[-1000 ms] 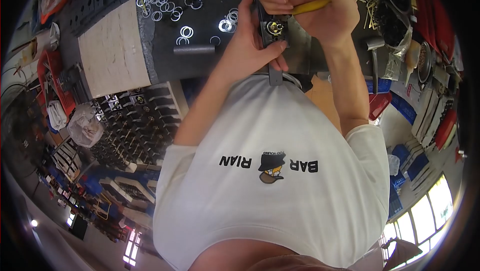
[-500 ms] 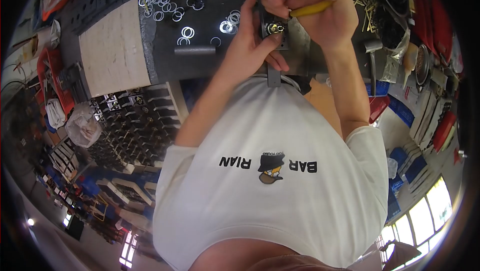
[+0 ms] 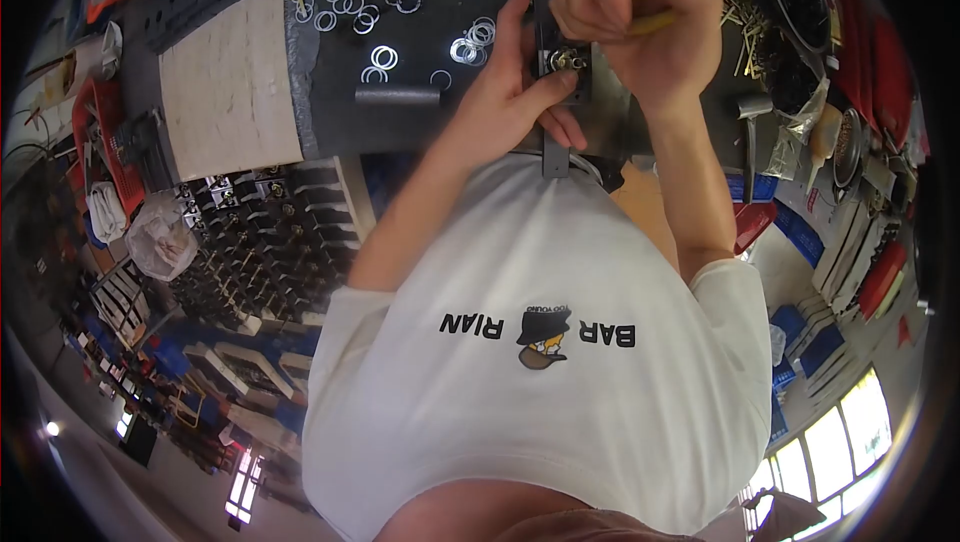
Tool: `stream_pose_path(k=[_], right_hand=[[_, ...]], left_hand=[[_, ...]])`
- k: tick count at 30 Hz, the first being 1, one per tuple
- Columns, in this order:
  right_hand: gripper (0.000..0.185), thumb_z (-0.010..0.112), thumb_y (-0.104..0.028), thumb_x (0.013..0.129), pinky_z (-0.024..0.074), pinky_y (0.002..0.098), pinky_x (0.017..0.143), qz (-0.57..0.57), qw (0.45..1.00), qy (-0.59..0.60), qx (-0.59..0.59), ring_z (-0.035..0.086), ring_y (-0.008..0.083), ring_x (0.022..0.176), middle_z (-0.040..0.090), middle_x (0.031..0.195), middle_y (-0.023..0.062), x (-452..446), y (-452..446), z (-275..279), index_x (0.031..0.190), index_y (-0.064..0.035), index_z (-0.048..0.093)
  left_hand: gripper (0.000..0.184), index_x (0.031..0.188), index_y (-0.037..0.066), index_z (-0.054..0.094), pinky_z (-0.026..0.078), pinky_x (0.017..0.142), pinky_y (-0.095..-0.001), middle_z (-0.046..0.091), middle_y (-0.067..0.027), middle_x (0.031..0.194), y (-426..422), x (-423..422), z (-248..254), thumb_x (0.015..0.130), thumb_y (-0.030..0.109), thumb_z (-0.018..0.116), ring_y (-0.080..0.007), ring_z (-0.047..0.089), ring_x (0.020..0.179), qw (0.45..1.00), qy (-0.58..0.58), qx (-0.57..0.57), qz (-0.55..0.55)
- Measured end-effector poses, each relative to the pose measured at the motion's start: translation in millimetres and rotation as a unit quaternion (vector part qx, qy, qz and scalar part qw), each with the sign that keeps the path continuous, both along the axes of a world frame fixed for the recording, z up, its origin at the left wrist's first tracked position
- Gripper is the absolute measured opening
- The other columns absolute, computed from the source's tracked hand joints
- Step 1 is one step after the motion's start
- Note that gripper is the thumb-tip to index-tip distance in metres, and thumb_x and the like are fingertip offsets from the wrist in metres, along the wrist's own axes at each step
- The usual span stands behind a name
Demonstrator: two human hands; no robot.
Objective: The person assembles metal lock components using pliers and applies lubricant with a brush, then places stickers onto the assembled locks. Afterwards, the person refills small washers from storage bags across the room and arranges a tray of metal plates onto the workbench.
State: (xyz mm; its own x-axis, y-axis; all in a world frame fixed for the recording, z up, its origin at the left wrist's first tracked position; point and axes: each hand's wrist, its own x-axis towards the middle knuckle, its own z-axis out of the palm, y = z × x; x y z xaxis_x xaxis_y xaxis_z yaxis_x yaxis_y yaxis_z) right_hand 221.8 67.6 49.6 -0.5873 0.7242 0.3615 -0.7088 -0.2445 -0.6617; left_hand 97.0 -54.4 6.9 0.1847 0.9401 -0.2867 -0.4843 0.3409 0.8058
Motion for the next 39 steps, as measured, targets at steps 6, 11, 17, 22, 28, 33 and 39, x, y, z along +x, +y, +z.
stream_pose_path(k=[6,11,17,22,28,33,39], right_hand=[[0.067,0.042,-0.049,0.096,0.0435,0.0307,0.06,-0.044,0.991,-0.108,-0.065,0.055,0.022,0.066,0.064,0.083,0.0236,4,-10,44,0.097,0.0147,0.063],[0.064,0.044,-0.043,0.093,0.0409,0.0289,0.069,0.014,0.98,-0.2,-0.006,0.052,0.019,0.078,0.058,0.09,0.0149,15,0,23,0.114,0.016,0.06],[0.067,0.041,-0.046,0.096,0.0369,0.0316,0.074,0.107,0.974,-0.184,0.072,0.044,0.0195,0.081,0.049,0.094,0.0133,27,11,14,0.119,0.0159,0.055],[0.069,0.04,-0.048,0.096,0.0366,0.0324,0.072,0.094,0.974,-0.191,0.079,0.044,0.0192,0.081,0.048,0.092,0.0119,28,9,19,0.118,0.0155,0.055],[0.065,0.039,-0.046,0.096,0.036,0.0317,0.07,0.099,0.975,-0.184,0.075,0.044,0.0189,0.079,0.047,0.091,0.0111,22,10,14,0.114,0.0143,0.056],[0.059,0.039,-0.044,0.095,0.0345,0.0309,0.067,0.068,0.971,-0.225,0.034,0.04,0.0174,0.074,0.047,0.086,0.011,16,3,22,0.105,0.0118,0.056],[0.058,0.04,-0.044,0.094,0.0312,0.0303,0.064,0.058,0.967,-0.247,0.009,0.036,0.0156,0.069,0.05,0.084,0.0128,10,-7,28,0.1,0.0111,0.058]], left_hand=[[0.089,0.163,0.022,-0.009,0.064,0.061,-0.0357,0.043,-0.0215,0.146,3,0,0,0.101,-0.003,0.05,-0.0327,0.075,0.072,1.0,-0.007,-0.015,-0.017],[0.089,0.163,0.021,-0.01,0.064,0.061,-0.035,0.035,-0.026,0.153,4,-1,2,0.102,-0.001,0.05,-0.0321,0.076,0.074,1.0,0.011,0.003,-0.019],[0.088,0.163,0.02,-0.01,0.065,0.062,-0.0357,0.03,-0.0286,0.157,3,-2,1,0.102,-0.001,0.05,-0.0324,0.076,0.075,1.0,0.0,0.012,-0.013],[0.087,0.163,0.02,-0.009,0.065,0.063,-0.036,0.032,-0.0283,0.156,5,-2,0,0.103,0.0,0.05,-0.0323,0.076,0.074,1.0,-0.002,0.013,-0.015],[0.087,0.163,0.019,-0.009,0.065,0.062,-0.036,0.03,-0.0285,0.159,5,-3,2,0.103,0.0,0.05,-0.032,0.076,0.074,1.0,-0.007,0.011,-0.017],[0.086,0.163,0.018,-0.009,0.065,0.062,-0.0354,0.028,-0.0281,0.16,4,-3,0,0.103,-0.001,0.05,-0.0321,0.076,0.075,1.0,-0.006,0.016,-0.018],[0.087,0.163,0.02,-0.008,0.065,0.063,-0.0359,0.025,-0.0273,0.162,3,-3,-3,0.102,-0.002,0.049,-0.0318,0.076,0.074,0.999,-0.025,0.003,-0.024]])
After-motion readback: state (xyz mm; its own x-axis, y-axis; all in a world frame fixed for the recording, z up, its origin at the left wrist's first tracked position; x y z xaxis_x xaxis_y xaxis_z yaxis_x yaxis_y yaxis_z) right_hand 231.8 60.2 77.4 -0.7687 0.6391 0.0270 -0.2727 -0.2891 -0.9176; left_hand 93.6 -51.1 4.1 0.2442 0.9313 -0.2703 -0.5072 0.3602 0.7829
